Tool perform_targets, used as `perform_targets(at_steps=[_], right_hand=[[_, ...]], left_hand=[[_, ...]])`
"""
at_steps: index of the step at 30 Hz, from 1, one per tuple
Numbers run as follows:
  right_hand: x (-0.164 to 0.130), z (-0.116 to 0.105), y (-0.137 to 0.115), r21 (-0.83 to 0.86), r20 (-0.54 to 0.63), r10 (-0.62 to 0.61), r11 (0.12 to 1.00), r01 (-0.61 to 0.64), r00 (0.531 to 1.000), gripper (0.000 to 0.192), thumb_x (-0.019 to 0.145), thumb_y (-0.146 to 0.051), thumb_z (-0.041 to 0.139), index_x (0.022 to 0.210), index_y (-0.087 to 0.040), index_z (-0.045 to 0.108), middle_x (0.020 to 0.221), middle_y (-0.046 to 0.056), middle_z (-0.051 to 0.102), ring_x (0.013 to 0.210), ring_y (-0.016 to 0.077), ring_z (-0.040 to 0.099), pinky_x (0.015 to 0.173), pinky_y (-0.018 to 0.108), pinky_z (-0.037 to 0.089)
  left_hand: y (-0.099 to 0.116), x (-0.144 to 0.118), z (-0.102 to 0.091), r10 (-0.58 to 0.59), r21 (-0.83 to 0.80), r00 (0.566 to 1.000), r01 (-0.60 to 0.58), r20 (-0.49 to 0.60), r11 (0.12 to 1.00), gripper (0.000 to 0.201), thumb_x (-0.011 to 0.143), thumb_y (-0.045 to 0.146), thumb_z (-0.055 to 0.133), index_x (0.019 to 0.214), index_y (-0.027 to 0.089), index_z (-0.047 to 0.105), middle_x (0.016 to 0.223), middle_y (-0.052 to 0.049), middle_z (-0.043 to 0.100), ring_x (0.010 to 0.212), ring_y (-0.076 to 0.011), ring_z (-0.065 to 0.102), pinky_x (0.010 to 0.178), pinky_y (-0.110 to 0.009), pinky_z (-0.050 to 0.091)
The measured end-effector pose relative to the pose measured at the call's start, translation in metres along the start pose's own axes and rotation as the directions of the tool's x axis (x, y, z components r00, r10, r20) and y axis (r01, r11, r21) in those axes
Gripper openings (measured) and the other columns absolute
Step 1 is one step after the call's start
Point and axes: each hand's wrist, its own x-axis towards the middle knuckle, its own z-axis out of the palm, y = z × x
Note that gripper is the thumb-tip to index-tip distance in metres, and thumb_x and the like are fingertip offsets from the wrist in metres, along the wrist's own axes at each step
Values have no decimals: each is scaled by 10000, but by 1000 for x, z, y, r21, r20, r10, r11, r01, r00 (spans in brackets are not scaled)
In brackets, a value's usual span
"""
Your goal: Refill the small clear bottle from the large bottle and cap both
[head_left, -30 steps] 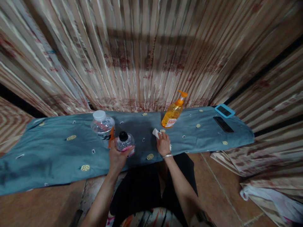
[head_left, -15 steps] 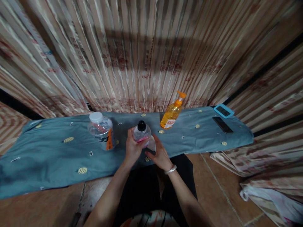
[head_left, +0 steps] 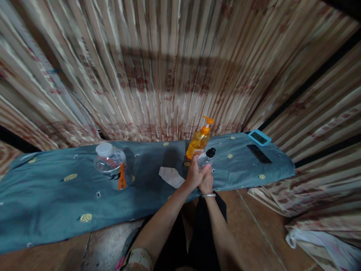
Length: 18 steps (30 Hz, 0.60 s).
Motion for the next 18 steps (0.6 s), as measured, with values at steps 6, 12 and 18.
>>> perform_targets(at_steps=[6,12,18], right_hand=[[19,8,6,1,-46,69,998,-69,997,725,645,-610,616,1147,-117,442,919,171,682,820,315,659,713,406,489],[23,13,0,4,-80,105,994,-106,991,788,562,-627,691,1133,-137,455,925,169,692,840,314,663,726,388,482],[23,17,2,48,-69,104,994,-101,992,948,565,-658,683,1266,-96,383,1076,212,660,973,328,633,823,430,474]], left_hand=[[-27,-34,-36,75,141,996,-81,45,987,681,786,347,639,1378,197,337,1449,-169,395,1369,-296,366,1130,-509,292],[-29,-93,-121,7,395,1000,-5,-3,919,532,845,344,564,1339,219,414,1388,-133,487,1313,-270,449,1105,-496,345],[-27,-128,-201,-22,590,988,108,-152,800,455,848,390,528,1269,219,490,1267,-114,568,1209,-277,537,1051,-522,407]])
